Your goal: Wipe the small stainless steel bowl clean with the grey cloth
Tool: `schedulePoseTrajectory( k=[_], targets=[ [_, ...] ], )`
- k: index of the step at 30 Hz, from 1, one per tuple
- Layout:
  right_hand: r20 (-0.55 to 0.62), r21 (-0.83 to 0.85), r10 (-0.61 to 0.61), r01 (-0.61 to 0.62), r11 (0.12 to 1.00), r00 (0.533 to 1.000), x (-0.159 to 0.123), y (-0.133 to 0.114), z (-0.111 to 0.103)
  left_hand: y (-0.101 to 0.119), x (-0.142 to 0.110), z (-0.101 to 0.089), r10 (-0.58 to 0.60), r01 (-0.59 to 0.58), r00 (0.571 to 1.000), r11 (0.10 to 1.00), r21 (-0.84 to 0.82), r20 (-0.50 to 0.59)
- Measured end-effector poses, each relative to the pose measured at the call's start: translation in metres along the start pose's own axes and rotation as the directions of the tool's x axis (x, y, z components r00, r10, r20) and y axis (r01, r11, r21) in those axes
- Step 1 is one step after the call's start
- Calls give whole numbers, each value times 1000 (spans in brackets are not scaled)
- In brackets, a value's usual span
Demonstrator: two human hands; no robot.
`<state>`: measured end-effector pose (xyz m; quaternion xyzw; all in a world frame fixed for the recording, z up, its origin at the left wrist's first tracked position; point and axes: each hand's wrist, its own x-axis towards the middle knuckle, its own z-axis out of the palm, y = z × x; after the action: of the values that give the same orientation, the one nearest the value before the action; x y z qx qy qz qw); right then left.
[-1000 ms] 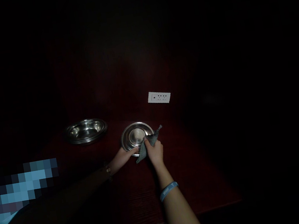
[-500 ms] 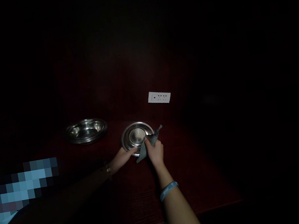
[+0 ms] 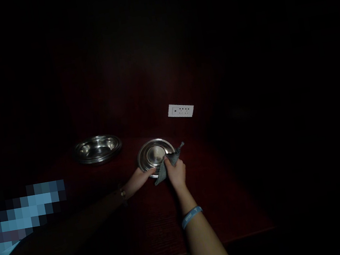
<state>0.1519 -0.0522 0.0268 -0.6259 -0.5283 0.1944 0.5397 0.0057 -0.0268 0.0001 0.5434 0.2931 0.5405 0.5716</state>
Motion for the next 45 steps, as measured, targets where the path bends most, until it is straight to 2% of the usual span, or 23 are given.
schedulePoseTrajectory(
  k=[30, 37, 45],
  targets=[
    [0, -8, -1, 1, 1000, 1000, 0, 1, 0, 3, -1, 3, -19, 19, 1000, 1000, -25, -14],
    [8, -4, 8, -8, 1000, 1000, 0, -1, -1, 1, -2, 3, 13, -13, 1000, 1000, -21, -22],
    [5, -12, -1, 1, 1000, 1000, 0, -1, -1, 1, -2, 4, -18, 18, 1000, 1000, -13, -8]
  ],
)
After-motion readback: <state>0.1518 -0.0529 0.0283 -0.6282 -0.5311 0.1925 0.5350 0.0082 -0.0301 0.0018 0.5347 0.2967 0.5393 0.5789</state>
